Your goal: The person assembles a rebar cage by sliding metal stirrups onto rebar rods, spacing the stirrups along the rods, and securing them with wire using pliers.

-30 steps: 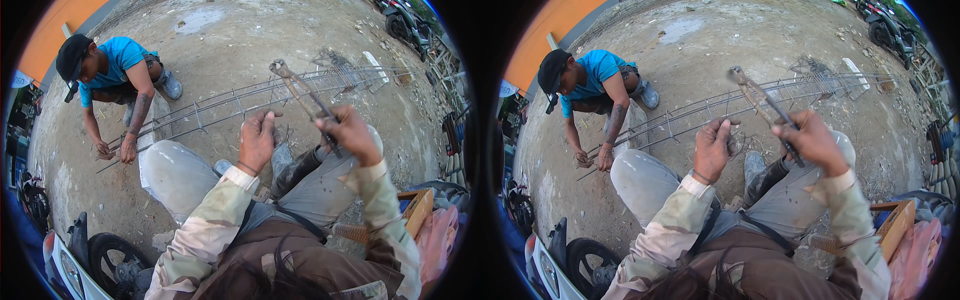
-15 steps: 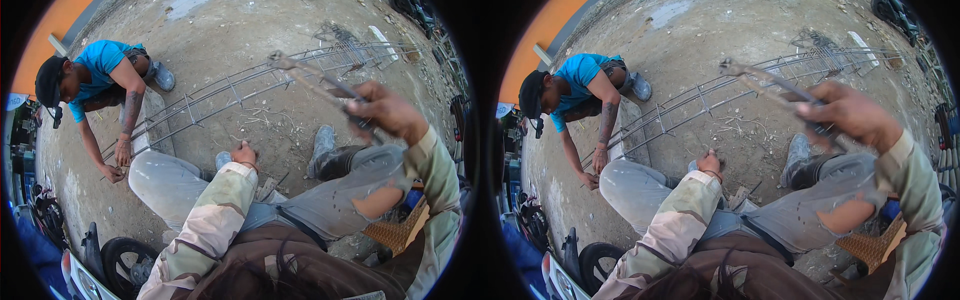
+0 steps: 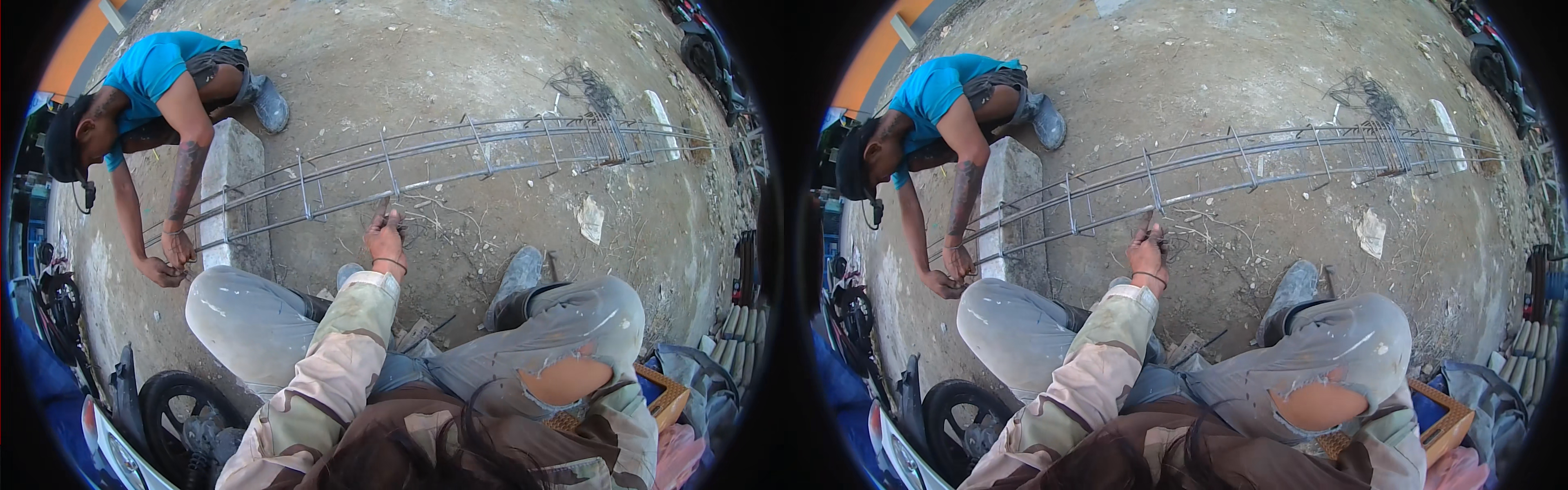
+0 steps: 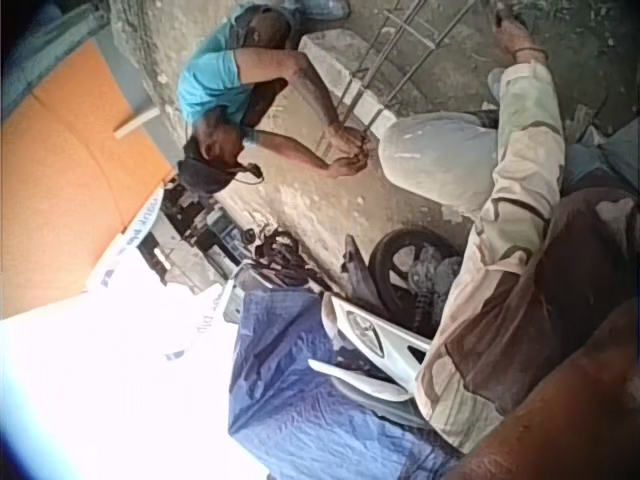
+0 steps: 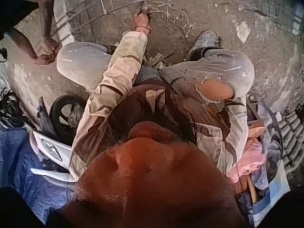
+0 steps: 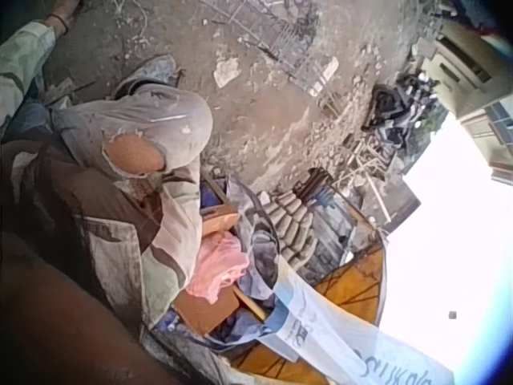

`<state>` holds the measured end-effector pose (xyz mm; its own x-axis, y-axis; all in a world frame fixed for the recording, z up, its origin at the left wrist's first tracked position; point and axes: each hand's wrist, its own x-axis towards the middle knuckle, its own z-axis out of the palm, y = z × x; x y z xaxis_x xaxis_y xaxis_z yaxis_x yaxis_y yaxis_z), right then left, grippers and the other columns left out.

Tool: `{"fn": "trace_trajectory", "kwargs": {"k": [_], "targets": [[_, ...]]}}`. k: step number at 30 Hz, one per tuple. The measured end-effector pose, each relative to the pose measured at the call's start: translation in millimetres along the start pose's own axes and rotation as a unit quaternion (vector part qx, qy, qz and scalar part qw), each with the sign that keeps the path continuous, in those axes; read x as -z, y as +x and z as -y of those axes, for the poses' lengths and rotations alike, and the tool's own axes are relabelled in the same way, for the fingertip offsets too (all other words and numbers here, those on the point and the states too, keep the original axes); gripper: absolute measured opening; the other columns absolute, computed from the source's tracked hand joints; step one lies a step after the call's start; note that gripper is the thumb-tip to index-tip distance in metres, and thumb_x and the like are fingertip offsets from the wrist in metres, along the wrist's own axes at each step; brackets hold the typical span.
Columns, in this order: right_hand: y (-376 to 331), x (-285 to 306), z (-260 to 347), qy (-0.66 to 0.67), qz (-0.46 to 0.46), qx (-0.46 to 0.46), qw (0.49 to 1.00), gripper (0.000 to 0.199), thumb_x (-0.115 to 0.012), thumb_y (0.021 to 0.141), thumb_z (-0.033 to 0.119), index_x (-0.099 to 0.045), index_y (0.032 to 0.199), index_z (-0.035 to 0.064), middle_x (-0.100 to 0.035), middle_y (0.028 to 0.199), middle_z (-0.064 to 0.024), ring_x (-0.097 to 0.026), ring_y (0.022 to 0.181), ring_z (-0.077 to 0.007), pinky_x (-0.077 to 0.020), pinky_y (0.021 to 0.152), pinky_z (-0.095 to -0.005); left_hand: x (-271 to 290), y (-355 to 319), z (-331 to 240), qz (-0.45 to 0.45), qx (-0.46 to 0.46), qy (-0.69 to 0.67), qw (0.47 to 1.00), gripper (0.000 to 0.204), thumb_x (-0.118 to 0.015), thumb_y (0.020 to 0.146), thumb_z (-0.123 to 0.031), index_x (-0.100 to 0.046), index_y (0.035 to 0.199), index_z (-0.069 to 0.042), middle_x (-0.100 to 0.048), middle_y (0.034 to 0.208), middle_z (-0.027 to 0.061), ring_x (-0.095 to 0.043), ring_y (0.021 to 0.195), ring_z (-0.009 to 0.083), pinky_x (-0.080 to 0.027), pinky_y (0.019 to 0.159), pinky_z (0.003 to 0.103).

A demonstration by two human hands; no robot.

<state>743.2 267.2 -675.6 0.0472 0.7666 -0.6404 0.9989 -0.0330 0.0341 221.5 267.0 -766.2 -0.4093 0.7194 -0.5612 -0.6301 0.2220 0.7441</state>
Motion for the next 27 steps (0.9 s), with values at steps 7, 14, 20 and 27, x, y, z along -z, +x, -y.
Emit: {"fn": "trace_trajectory", "kwargs": {"k": [7, 14, 20, 27], "targets": [[15, 114, 139, -0.175, -0.110, 0.228, 0.951, 0.046, -0.069, 0.087, 0.023, -0.055, 0.127, 0.0064, -0.064, 0.103, -0.0210, -0.063, 0.099, -0.0376, -0.0510, 0.085, -0.0496, -17, -2, 1, -0.083, 0.068, -0.060, 0.992, 0.034, -0.056, 0.095, 0.000, -0.067, 0.124, -0.012, -0.065, 0.081, -0.0028, -0.049, 0.054, 0.0070, -0.037, 0.045, 0.022], [53, 152, 343, -0.068, -0.174, 0.472, 0.862, 0.021, -0.068, 0.083, 0.013, -0.070, 0.100, 0.0006, -0.069, 0.090, -0.0214, -0.068, 0.087, -0.0371, -0.0537, 0.075, -0.0470, -11, 14, 1, -0.098, 0.010, -0.017, 0.995, 0.029, -0.060, 0.093, 0.000, -0.067, 0.119, -0.010, -0.062, 0.080, -0.0020, -0.050, 0.055, 0.0085, -0.035, 0.045, 0.024], [64, 114, 410, 0.288, -0.050, 0.362, 0.885, 0.030, -0.079, 0.077, 0.012, -0.072, 0.102, -0.0031, -0.071, 0.082, -0.0178, -0.068, 0.070, -0.0219, -0.0522, 0.064, -0.0373, -27, 6, -4, -0.062, -0.043, -0.019, 0.997, 0.022, -0.062, 0.092, 0.001, -0.067, 0.113, -0.004, -0.062, 0.079, -0.0022, -0.049, 0.057, 0.0066, -0.037, 0.050, 0.024], [62, 107, 439, 0.484, 0.097, 0.246, 0.834, 0.019, -0.075, 0.080, 0.002, -0.070, 0.097, -0.0037, -0.064, 0.070, -0.0050, -0.056, 0.058, -0.0104, -0.0410, 0.048, -0.0270, -27, 3, 0, -0.079, -0.049, -0.035, 0.995, 0.016, -0.066, 0.092, -0.004, -0.068, 0.108, -0.004, -0.059, 0.074, -0.0019, -0.048, 0.057, 0.0064, -0.037, 0.051, 0.023]]}}
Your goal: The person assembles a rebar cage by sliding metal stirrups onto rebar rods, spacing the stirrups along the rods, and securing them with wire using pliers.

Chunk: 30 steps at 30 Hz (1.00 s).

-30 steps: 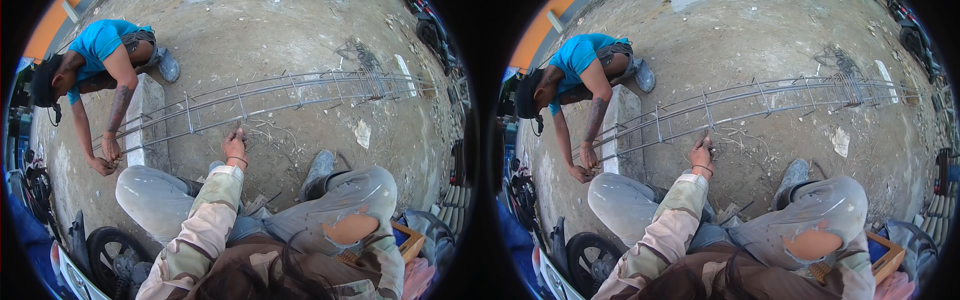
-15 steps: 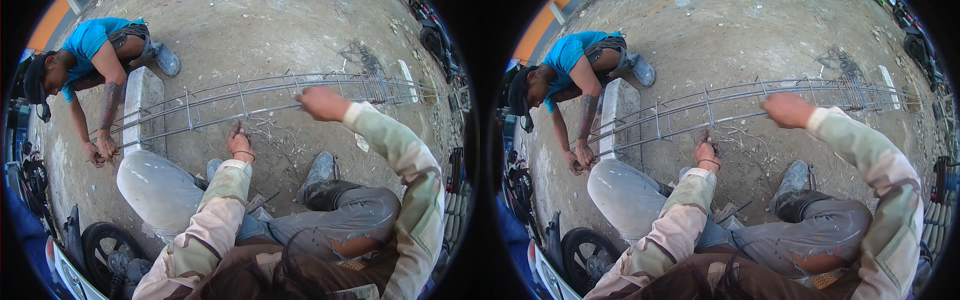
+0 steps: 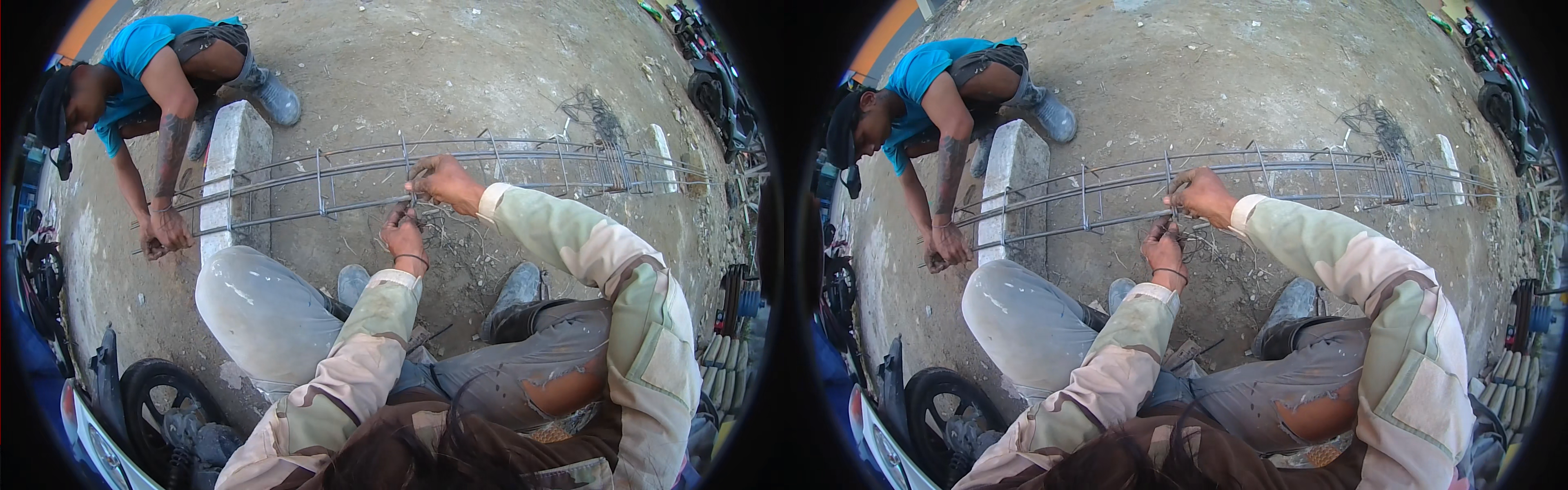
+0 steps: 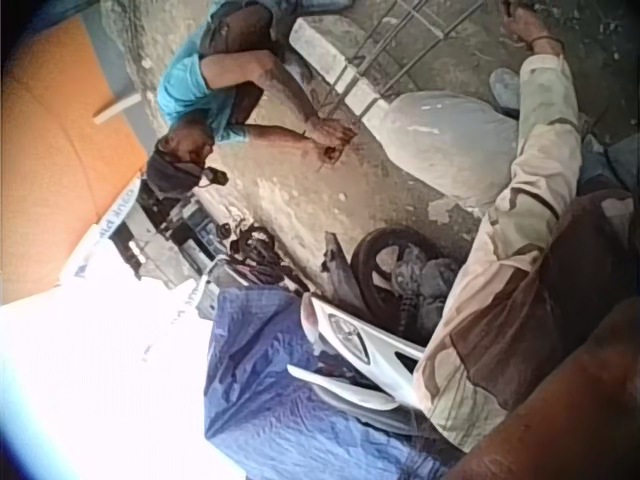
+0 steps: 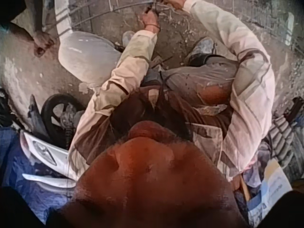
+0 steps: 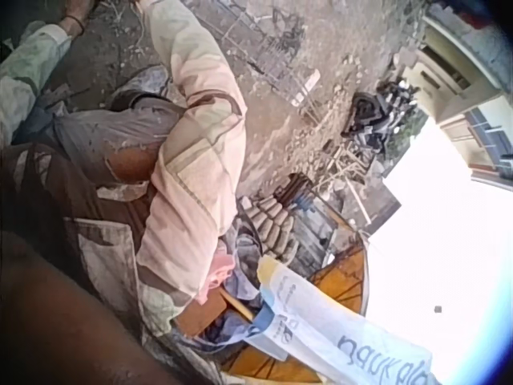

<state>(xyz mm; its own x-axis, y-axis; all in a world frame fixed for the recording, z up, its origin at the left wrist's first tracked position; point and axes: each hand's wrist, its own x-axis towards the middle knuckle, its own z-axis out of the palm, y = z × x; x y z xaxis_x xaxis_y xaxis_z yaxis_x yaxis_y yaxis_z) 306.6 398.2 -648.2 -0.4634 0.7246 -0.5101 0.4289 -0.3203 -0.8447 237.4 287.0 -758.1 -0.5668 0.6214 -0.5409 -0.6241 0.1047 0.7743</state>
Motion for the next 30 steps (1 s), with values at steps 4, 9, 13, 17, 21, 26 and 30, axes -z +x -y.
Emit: {"fn": "trace_trajectory", "kwargs": {"k": [4, 9, 13, 17, 21, 26, 30], "targets": [[16, 6, -18, -0.146, -0.072, 0.071, 0.984, 0.022, -0.079, 0.074, 0.016, -0.073, 0.088, -0.0017, -0.070, 0.072, -0.0164, -0.067, 0.065, -0.0238, -0.0511, 0.063, -0.0386, -11, -7, -1, 0.002, -0.041, 0.021, 0.999, 0.013, -0.071, 0.091, -0.012, -0.068, 0.100, -0.004, -0.059, 0.073, -0.0026, -0.047, 0.055, 0.0066, -0.036, 0.050, 0.023], [10, -6, -11, -0.237, -0.132, 0.125, 0.954, 0.025, -0.078, 0.071, 0.021, -0.074, 0.084, -0.0003, -0.071, 0.080, -0.0206, -0.071, 0.076, -0.0344, -0.0533, 0.070, -0.0405, -6, 3, -15, 0.006, 0.014, 0.002, 1.000, 0.020, -0.080, 0.086, -0.022, -0.068, 0.089, -0.006, -0.059, 0.069, -0.0037, -0.043, 0.050, 0.0065, -0.032, 0.046, 0.024], [14, 9, -24, -0.224, -0.159, 0.106, 0.956, 0.027, -0.078, 0.069, 0.022, -0.074, 0.084, -0.0008, -0.071, 0.077, -0.0201, -0.071, 0.073, -0.0335, -0.0538, 0.069, -0.0398, -10, 6, -10, 0.061, 0.048, 0.013, 0.997, 0.019, -0.080, 0.085, -0.022, -0.068, 0.087, -0.007, -0.059, 0.068, -0.0043, -0.043, 0.049, 0.0059, -0.031, 0.044, 0.024], [10, 30, -38, -0.137, -0.148, 0.063, 0.977, 0.021, -0.077, 0.073, 0.017, -0.074, 0.083, -0.0010, -0.070, 0.070, -0.0174, -0.070, 0.066, -0.0260, -0.0523, 0.062, -0.0372, -24, -2, 3, 0.073, 0.065, 0.026, 0.995, 0.019, -0.080, 0.085, -0.021, -0.067, 0.087, -0.007, -0.058, 0.068, -0.0047, -0.044, 0.050, 0.0055, -0.031, 0.045, 0.023], [14, 31, -47, -0.066, -0.126, 0.092, 0.985, 0.015, -0.076, 0.077, 0.012, -0.074, 0.082, -0.0015, -0.070, 0.067, -0.0150, -0.068, 0.062, -0.0194, -0.0495, 0.057, -0.0347, -29, 1, 15, 0.031, 0.014, 0.039, 0.999, 0.018, -0.078, 0.086, -0.017, -0.067, 0.090, -0.004, -0.058, 0.069, -0.0039, -0.046, 0.052, 0.0056, -0.034, 0.047, 0.022], [14, 37, -52, -0.113, -0.130, 0.130, 0.976, 0.019, -0.077, 0.074, 0.018, -0.074, 0.080, 0.0003, -0.070, 0.069, -0.0158, -0.068, 0.064, -0.0268, -0.0506, 0.060, -0.0378, -38, -8, 21, 0.027, -0.012, 0.021, 0.999, 0.016, -0.076, 0.088, -0.014, -0.065, 0.091, -0.002, -0.058, 0.070, -0.0027, -0.048, 0.055, 0.0066, -0.037, 0.049, 0.023], [-5, 34, -36, -0.205, -0.133, 0.129, 0.961, 0.022, -0.077, 0.071, 0.022, -0.073, 0.078, 0.0014, -0.071, 0.081, -0.0188, -0.069, 0.074, -0.0347, -0.0525, 0.067, -0.0419, -43, -10, 15, -0.001, -0.008, 0.046, 0.999, 0.019, -0.078, 0.085, -0.013, -0.065, 0.089, 0.001, -0.062, 0.073, 0.0031, -0.052, 0.063, 0.0112, -0.042, 0.057, 0.028]]}}
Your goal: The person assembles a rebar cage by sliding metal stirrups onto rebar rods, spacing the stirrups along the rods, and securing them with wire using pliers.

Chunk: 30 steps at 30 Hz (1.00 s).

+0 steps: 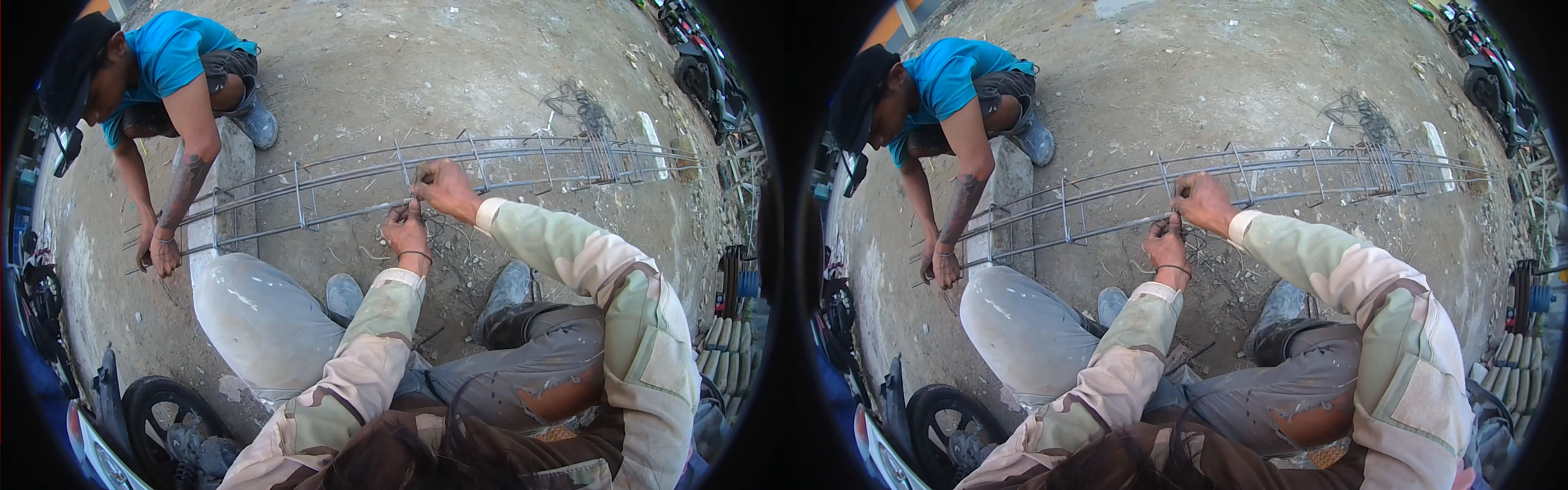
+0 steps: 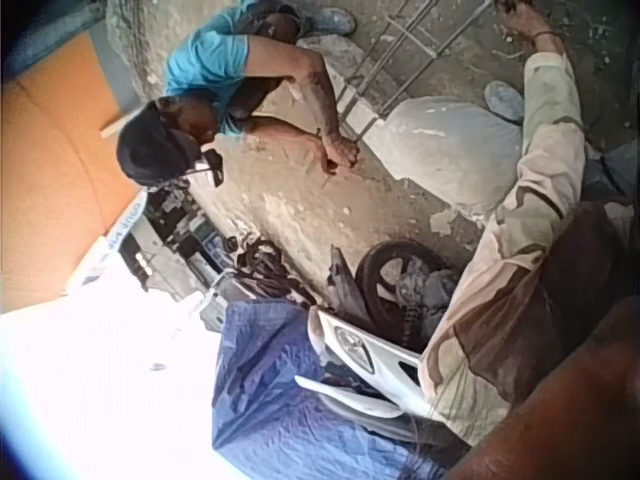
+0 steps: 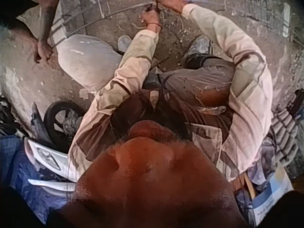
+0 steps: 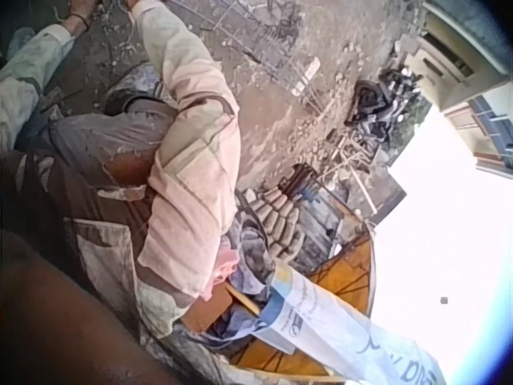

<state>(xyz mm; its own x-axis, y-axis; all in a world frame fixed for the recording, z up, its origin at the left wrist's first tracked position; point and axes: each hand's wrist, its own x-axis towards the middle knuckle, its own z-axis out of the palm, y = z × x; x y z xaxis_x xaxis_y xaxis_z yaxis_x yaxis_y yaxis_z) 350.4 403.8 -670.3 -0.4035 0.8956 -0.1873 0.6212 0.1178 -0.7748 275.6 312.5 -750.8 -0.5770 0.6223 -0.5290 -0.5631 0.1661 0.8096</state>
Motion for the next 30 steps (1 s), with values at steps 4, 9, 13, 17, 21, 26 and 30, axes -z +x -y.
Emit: {"fn": "trace_trajectory", "kwargs": {"k": [4, 9, 13, 17, 21, 26, 30], "targets": [[-27, 6, 15, -0.035, -0.029, 0.071, 0.996, 0.028, -0.076, 0.074, 0.020, -0.070, 0.086, -0.0042, -0.064, 0.094, -0.0224, -0.062, 0.098, -0.0392, -0.0489, 0.084, -0.0436, -7, -2, -1, -0.034, -0.019, 0.005, 0.999, 0.018, -0.076, 0.087, -0.011, -0.062, 0.087, 0.000, -0.062, 0.071, 0.0023, -0.050, 0.059, 0.0106, -0.039, 0.053, 0.028], [-41, 0, 3, -0.029, -0.123, 0.103, 0.987, 0.027, -0.073, 0.077, 0.021, -0.071, 0.089, -0.0035, -0.067, 0.089, -0.0222, -0.065, 0.090, -0.0359, -0.0499, 0.078, -0.0424, -10, -1, -1, -0.015, 0.003, -0.089, 0.996, 0.018, -0.074, 0.089, -0.013, -0.060, 0.086, -0.004, -0.061, 0.070, 0.0016, -0.049, 0.057, 0.0102, -0.039, 0.052, 0.028], [-50, -6, 1, 0.092, -0.083, -0.062, 0.990, 0.031, -0.072, 0.075, 0.020, -0.073, 0.094, -0.0046, -0.071, 0.100, -0.0228, -0.069, 0.083, -0.0347, -0.0530, 0.076, -0.0425, 2, 3, 1, 0.015, 0.025, -0.071, 0.997, 0.014, -0.070, 0.093, -0.015, -0.062, 0.093, -0.003, -0.063, 0.075, 0.0032, -0.055, 0.060, 0.0107, -0.043, 0.053, 0.026], [-55, -21, -18, 0.314, -0.076, -0.238, 0.916, 0.021, -0.072, 0.080, 0.013, -0.072, 0.090, -0.0059, -0.072, 0.089, -0.0139, -0.068, 0.071, -0.0241, -0.0533, 0.066, -0.0378, -1, -1, -3, 0.058, 0.055, -0.126, 0.989, 0.014, -0.070, 0.093, -0.016, -0.062, 0.092, -0.005, -0.064, 0.075, 0.0023, -0.055, 0.058, 0.0103, -0.043, 0.050, 0.025], [-50, -13, -29, 0.455, 0.006, -0.347, 0.820, 0.011, -0.069, 0.087, 0.008, -0.071, 0.094, 0.0000, -0.071, 0.087, -0.0092, -0.066, 0.074, -0.0203, -0.0518, 0.066, -0.0369, 9, 3, -9, 0.085, 0.034, -0.069, 0.993, 0.014, -0.071, 0.092, -0.018, -0.064, 0.090, -0.006, -0.064, 0.074, 0.0019, -0.057, 0.058, 0.0117, -0.045, 0.050, 0.027], [-28, -14, -54, 0.463, 0.048, -0.359, 0.809, 0.018, -0.075, 0.081, -0.001, -0.069, 0.098, -0.0054, -0.071, 0.092, -0.0117, -0.067, 0.077, -0.0246, -0.0530, 0.067, -0.0414, 16, 24, -17, 0.134, 0.049, 0.001, 0.990, 0.019, -0.077, 0.087, -0.021, -0.068, 0.090, -0.004, -0.066, 0.079, 0.0031, -0.059, 0.063, 0.0118, -0.047, 0.056, 0.028], [-25, -31, -52, 0.424, -0.033, -0.291, 0.857, 0.022, -0.076, 0.080, -0.001, -0.069, 0.101, -0.0052, -0.071, 0.095, -0.0124, -0.067, 0.085, -0.0229, -0.0507, 0.073, -0.0365, 16, 35, -20, 0.173, -0.004, 0.061, 0.983, 0.024, -0.080, 0.085, -0.020, -0.071, 0.097, -0.002, -0.069, 0.085, 0.0029, -0.059, 0.068, 0.0102, -0.048, 0.060, 0.027]]}}
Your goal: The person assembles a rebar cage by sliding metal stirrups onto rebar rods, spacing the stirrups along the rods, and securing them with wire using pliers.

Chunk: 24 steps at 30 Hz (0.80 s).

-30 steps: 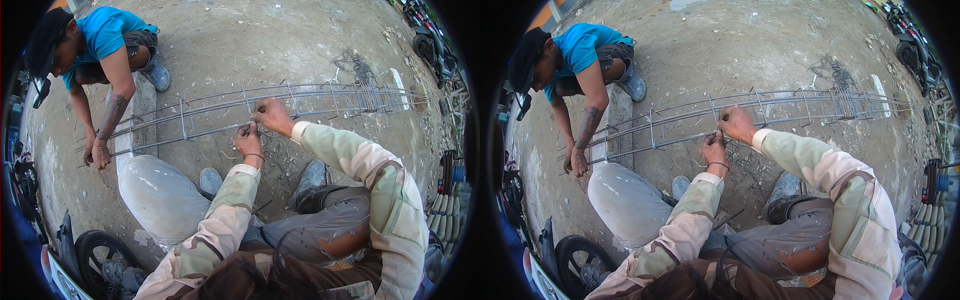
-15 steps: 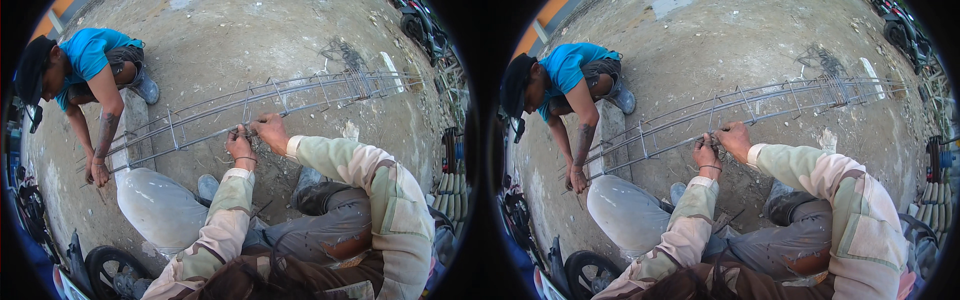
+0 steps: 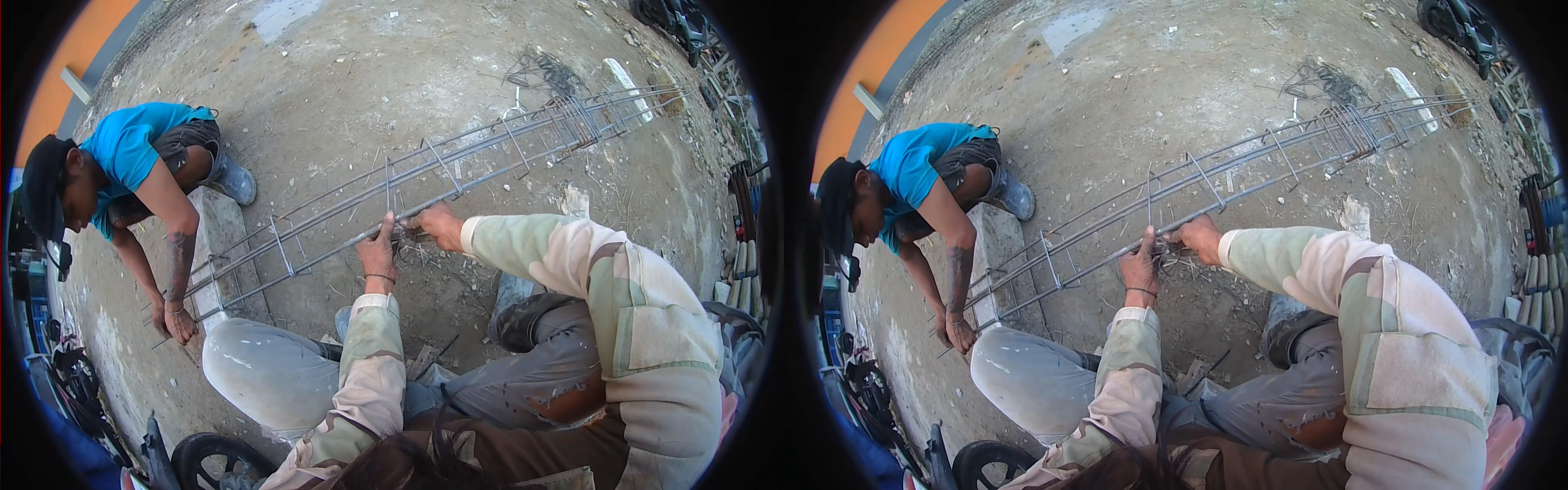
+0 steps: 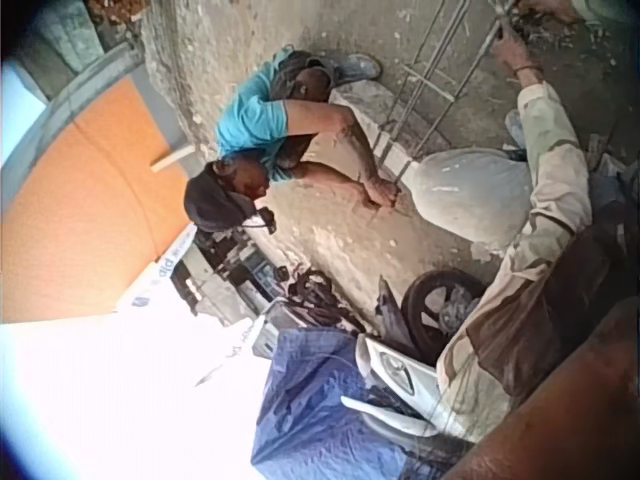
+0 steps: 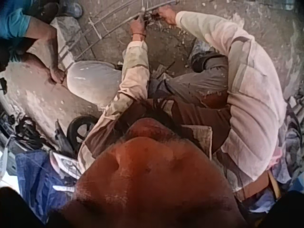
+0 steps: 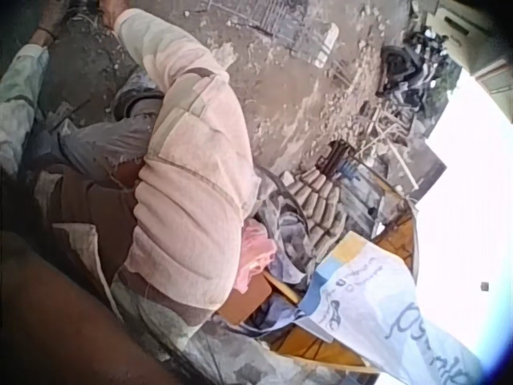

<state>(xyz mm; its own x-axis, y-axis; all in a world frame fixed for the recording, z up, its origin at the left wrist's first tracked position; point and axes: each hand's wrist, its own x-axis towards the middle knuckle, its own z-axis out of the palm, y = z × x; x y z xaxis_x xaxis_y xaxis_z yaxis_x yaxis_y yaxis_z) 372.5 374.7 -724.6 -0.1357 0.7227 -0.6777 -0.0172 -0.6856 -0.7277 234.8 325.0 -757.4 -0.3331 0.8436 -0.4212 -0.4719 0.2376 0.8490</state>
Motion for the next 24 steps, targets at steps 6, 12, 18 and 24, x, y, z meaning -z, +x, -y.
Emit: {"fn": "trace_trajectory", "kwargs": {"k": [6, 12, 18, 24], "targets": [[3, 2, -14, 0.080, 0.008, -0.014, 0.997, 0.018, -0.075, 0.080, -0.002, -0.068, 0.097, -0.0040, -0.070, 0.095, -0.0115, -0.064, 0.079, -0.0219, -0.0488, 0.068, -0.0372, -14, -14, 0, -0.015, 0.082, -0.131, 0.988, 0.026, -0.079, 0.085, -0.030, -0.066, 0.087, -0.008, -0.067, 0.078, 0.0024, -0.060, 0.062, 0.0118, -0.047, 0.053, 0.024], [13, -8, -13, 0.135, 0.025, -0.026, 0.990, 0.030, -0.062, 0.084, -0.007, -0.065, 0.113, -0.0047, -0.069, 0.101, -0.0125, -0.064, 0.088, -0.0238, -0.0505, 0.074, -0.0375, -15, -19, -5, 0.004, 0.077, -0.195, 0.978, 0.025, -0.075, 0.089, -0.031, -0.063, 0.091, -0.009, -0.068, 0.081, 0.0020, -0.062, 0.068, 0.0120, -0.049, 0.058, 0.024], [-1, 1, 3, 0.247, 0.174, -0.078, 0.950, 0.051, -0.048, 0.087, -0.007, -0.052, 0.137, 0.0017, -0.064, 0.114, -0.0139, -0.062, 0.099, -0.0249, -0.0513, 0.083, -0.0386, -5, -19, -9, 0.030, 0.078, -0.092, 0.992, 0.023, -0.073, 0.090, -0.028, -0.064, 0.095, -0.007, -0.066, 0.082, 0.0008, -0.060, 0.071, 0.0119, -0.048, 0.061, 0.025], [-11, 6, 4, 0.169, 0.138, -0.087, 0.972, 0.036, -0.049, 0.090, -0.001, -0.064, 0.123, 0.0045, -0.066, 0.103, -0.0081, -0.062, 0.090, -0.0217, -0.0511, 0.080, -0.0410, -17, -21, -6, -0.002, 0.083, -0.170, 0.982, 0.017, -0.070, 0.093, -0.018, -0.065, 0.102, -0.004, -0.066, 0.083, 0.0031, -0.060, 0.070, 0.0133, -0.050, 0.063, 0.029]]}}
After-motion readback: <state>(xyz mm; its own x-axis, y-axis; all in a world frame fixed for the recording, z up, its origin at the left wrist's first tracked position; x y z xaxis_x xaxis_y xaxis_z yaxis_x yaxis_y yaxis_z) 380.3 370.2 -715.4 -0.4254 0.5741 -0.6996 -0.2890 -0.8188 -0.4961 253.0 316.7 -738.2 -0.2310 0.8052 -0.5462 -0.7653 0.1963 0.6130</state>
